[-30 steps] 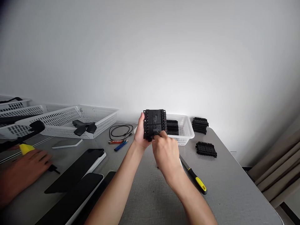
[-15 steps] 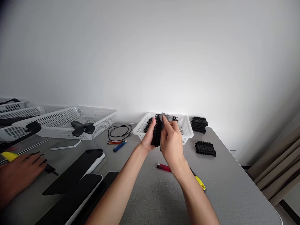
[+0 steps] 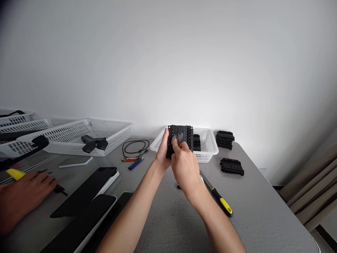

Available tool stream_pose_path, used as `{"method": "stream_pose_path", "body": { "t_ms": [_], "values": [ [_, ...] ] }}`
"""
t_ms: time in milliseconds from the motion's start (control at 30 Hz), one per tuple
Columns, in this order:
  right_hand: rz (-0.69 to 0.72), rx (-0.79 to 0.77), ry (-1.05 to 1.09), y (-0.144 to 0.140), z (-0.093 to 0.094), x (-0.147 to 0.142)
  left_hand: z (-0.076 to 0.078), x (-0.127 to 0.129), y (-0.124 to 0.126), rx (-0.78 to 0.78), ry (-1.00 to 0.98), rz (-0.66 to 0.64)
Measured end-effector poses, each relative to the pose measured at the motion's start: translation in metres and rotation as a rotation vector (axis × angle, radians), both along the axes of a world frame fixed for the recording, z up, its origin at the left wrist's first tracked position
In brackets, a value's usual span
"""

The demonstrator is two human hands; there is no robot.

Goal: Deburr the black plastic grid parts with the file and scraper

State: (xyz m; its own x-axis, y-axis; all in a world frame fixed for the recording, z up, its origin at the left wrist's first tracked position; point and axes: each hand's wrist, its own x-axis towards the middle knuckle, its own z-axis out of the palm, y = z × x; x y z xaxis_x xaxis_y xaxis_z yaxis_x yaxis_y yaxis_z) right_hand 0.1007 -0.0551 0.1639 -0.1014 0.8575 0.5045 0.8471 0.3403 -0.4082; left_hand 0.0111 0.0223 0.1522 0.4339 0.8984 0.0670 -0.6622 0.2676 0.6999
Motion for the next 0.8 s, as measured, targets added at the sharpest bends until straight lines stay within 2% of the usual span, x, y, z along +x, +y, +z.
{"method": "stream_pose_path", "body": {
  "t_ms": [167, 333, 467, 667, 800],
  "values": [
    [-0.025, -0.027, -0.086, -0.002, 0.001, 0.005, -0.001, 0.006, 0.0, 0.002, -0.04, -0.029],
    [0.058, -0.079, -0.141, -0.004, 0.0, 0.002, 0.003, 0.001, 0.004, -0.02, -0.113, 0.137],
    [0.061, -0.091, -0.133, -0.006, 0.002, -0.001, 0.006, -0.006, 0.005, -0.038, -0.105, 0.162],
    [0.062, -0.063, -0.019, -0.005, 0.001, 0.0, 0.004, -0.009, 0.004, -0.005, -0.067, 0.166],
    [0.102, -0.014, 0.239, -0.002, 0.003, 0.014, -0.001, -0.007, 0.005, -0.007, -0.031, 0.107]
  ]
}}
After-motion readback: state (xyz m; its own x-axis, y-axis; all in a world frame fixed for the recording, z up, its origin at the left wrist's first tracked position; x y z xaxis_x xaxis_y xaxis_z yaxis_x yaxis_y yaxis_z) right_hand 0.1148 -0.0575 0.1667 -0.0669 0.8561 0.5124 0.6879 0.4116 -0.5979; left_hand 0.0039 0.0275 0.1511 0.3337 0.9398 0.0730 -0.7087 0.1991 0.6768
